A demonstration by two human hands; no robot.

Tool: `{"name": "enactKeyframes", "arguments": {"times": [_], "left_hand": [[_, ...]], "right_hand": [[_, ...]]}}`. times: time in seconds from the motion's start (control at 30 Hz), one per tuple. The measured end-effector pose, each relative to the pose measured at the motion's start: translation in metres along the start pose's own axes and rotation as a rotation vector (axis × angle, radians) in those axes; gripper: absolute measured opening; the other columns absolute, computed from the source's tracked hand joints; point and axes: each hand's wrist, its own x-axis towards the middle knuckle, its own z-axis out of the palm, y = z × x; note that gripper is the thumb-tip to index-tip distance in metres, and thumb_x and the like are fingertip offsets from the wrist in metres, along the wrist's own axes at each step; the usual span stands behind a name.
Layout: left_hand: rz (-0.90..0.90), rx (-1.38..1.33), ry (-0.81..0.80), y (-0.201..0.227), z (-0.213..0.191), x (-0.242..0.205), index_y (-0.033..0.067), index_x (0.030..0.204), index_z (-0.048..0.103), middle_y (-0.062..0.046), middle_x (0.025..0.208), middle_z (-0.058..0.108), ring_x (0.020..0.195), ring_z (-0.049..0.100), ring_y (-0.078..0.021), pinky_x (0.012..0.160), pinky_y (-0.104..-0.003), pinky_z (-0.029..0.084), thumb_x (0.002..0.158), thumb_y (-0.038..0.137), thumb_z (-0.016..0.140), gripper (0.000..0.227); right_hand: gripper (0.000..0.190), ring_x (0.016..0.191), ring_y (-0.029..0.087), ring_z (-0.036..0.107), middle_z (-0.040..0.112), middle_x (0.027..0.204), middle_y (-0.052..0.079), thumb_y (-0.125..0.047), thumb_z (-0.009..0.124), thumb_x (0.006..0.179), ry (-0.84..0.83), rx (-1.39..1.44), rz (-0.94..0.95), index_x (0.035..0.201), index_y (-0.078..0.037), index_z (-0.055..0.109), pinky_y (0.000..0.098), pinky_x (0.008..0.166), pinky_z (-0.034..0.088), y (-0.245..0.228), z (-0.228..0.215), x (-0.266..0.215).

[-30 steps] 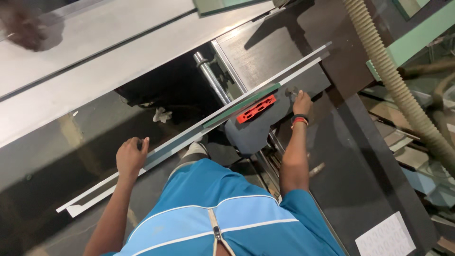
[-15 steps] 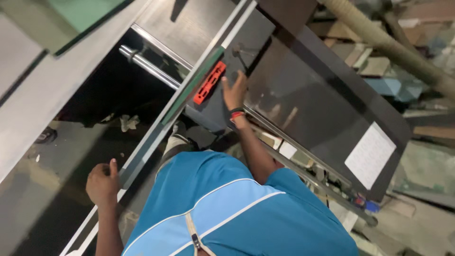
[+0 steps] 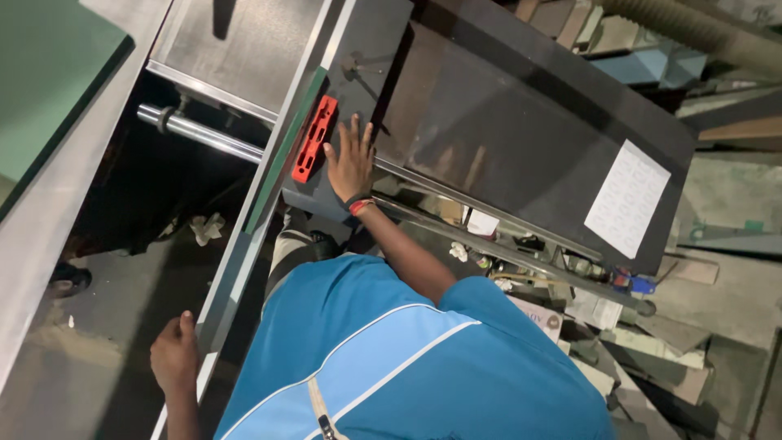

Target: The person repeatedly feeds a green rectangular sheet into a machine using both hands, then retrieves it and repeats the process. The person also briefly wipes the machine surface with a cloth.

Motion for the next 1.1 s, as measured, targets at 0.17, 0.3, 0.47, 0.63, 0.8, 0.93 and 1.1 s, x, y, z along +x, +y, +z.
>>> {"name": "enactKeyframes", "arguments": {"times": [0.17, 0.3, 0.47, 0.63, 0.8, 0.93, 1.1], "left_hand": [[0.016, -0.021, 0.144, -0.004, 0.008, -0.003, 0.0059, 0.106, 0.077, -0.020, 0.096, 0.074, 0.091, 0.071, -0.0435, 0.079, -0.053, 0.054, 0.108, 0.045, 0.062, 0.042], [0.016, 0.018, 0.196, -0.006, 0.010, -0.002, 0.0048, 0.104, 0.079, -0.019, 0.098, 0.075, 0.091, 0.072, -0.0414, 0.079, -0.051, 0.055, 0.108, 0.041, 0.066, 0.038], [0.075, 0.003, 0.239, -0.009, 0.011, -0.002, 0.0033, 0.101, 0.079, -0.018, 0.096, 0.075, 0.088, 0.073, -0.0387, 0.078, -0.049, 0.056, 0.107, 0.036, 0.069, 0.034], [0.112, -0.006, 0.273, -0.006, 0.009, -0.005, 0.0023, 0.100, 0.078, -0.016, 0.092, 0.075, 0.084, 0.073, -0.0367, 0.076, -0.047, 0.056, 0.108, 0.033, 0.070, 0.033], [0.079, 0.008, 0.298, 0.002, 0.006, -0.007, 0.0017, 0.098, 0.079, -0.017, 0.089, 0.074, 0.082, 0.072, -0.0375, 0.074, -0.049, 0.056, 0.106, 0.031, 0.071, 0.032], [0.093, 0.006, 0.308, 0.003, 0.005, -0.007, 0.0010, 0.096, 0.078, -0.017, 0.088, 0.074, 0.081, 0.072, -0.0378, 0.075, -0.049, 0.056, 0.107, 0.031, 0.070, 0.033], [0.092, 0.028, 0.332, 0.001, 0.008, -0.007, 0.0016, 0.095, 0.079, -0.017, 0.083, 0.073, 0.080, 0.072, -0.0381, 0.073, -0.049, 0.056, 0.107, 0.031, 0.071, 0.033]], "right_hand": [[0.061, 0.159, 0.042, 0.013, 0.022, 0.172, 0.011, -0.051, 0.044, 0.106, -0.045, 0.000, 0.023, 0.152, -0.012, 0.046, 0.0647, 0.118, 0.030, -0.001, 0.000, 0.000], [0.062, 0.161, 0.041, 0.013, 0.020, 0.173, 0.009, -0.053, 0.044, 0.107, -0.029, -0.021, 0.005, 0.154, -0.012, 0.045, 0.0648, 0.120, 0.032, 0.001, 0.001, -0.002], [0.061, 0.161, 0.041, 0.010, 0.018, 0.173, 0.009, -0.051, 0.046, 0.108, -0.010, -0.019, -0.028, 0.156, -0.014, 0.044, 0.0657, 0.119, 0.032, 0.005, 0.006, -0.002], [0.061, 0.161, 0.041, 0.009, 0.016, 0.174, 0.009, -0.048, 0.049, 0.106, -0.037, -0.005, -0.018, 0.156, -0.013, 0.043, 0.0650, 0.119, 0.033, 0.004, 0.003, -0.001], [0.062, 0.161, 0.040, 0.009, 0.016, 0.173, 0.008, -0.044, 0.055, 0.103, -0.049, -0.033, -0.005, 0.155, -0.013, 0.043, 0.0645, 0.119, 0.033, -0.001, -0.005, -0.001], [0.063, 0.161, 0.040, 0.010, 0.016, 0.173, 0.009, -0.042, 0.059, 0.101, -0.064, -0.011, 0.008, 0.154, -0.012, 0.043, 0.0637, 0.120, 0.033, -0.003, -0.008, 0.000], [0.064, 0.160, 0.039, 0.009, 0.016, 0.172, 0.008, -0.042, 0.060, 0.101, -0.078, -0.032, 0.019, 0.155, -0.012, 0.043, 0.0642, 0.120, 0.032, -0.003, -0.007, 0.002]]}}
